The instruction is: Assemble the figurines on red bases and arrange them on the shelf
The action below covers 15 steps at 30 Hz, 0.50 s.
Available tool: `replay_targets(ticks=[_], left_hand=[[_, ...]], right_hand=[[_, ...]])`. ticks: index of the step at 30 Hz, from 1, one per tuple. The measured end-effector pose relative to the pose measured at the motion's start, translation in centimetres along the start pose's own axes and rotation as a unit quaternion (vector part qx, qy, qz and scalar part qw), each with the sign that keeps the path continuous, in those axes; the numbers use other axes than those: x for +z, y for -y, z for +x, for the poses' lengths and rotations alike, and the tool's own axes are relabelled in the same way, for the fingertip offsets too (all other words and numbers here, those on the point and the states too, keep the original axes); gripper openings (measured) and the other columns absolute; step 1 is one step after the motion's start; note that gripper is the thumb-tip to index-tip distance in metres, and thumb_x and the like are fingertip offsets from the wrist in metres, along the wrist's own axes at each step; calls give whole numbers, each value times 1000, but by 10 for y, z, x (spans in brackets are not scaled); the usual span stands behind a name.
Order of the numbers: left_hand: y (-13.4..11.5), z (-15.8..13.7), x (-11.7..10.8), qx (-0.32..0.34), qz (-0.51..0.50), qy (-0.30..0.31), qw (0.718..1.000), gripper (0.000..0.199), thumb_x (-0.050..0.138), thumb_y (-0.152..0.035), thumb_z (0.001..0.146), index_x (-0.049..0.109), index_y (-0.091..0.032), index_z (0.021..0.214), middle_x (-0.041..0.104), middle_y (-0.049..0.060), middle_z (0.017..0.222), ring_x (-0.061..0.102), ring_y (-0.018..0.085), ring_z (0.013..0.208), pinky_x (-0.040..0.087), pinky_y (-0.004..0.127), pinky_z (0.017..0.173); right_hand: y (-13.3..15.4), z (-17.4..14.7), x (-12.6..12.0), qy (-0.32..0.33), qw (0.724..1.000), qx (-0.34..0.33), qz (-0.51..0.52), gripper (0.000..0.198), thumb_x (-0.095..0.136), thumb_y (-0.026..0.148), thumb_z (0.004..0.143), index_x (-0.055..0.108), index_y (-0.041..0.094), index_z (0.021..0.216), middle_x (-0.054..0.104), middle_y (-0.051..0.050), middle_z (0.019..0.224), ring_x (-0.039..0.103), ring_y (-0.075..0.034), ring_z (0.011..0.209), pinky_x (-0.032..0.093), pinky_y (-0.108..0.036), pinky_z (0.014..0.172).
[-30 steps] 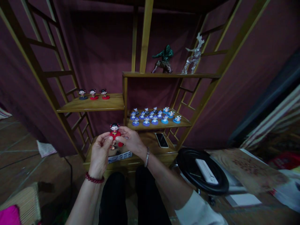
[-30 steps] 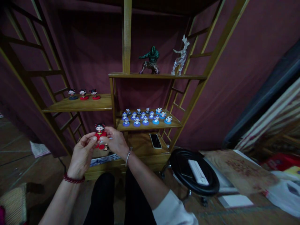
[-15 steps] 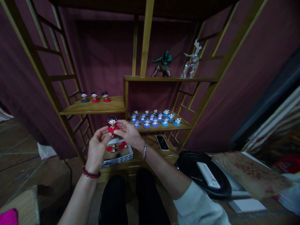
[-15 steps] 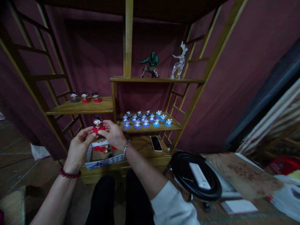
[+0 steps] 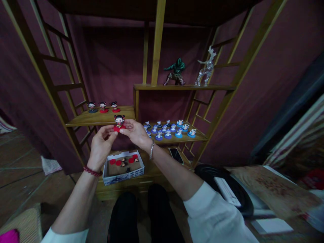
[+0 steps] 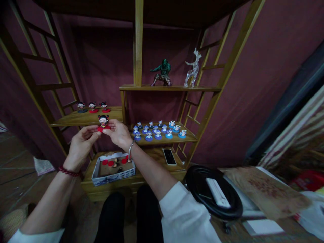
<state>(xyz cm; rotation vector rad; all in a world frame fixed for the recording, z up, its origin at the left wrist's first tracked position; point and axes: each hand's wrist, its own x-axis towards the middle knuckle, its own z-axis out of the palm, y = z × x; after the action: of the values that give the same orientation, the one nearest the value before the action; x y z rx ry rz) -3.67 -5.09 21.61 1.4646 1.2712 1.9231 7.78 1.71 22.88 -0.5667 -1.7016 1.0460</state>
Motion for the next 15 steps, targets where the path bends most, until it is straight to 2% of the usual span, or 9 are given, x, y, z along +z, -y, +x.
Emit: replay_targets(ticks=[15], left_hand=[[0,51,-6,62,178,27,982,26,55,-29,69,58,-15,91,64,6,87,60,16,79,47,29,76]], right_hand=[[-2,46,8,-65,989,11,-130,42,65,21,66,52,11,105,63,-10,98,60,-15,89,46,-28,82]])
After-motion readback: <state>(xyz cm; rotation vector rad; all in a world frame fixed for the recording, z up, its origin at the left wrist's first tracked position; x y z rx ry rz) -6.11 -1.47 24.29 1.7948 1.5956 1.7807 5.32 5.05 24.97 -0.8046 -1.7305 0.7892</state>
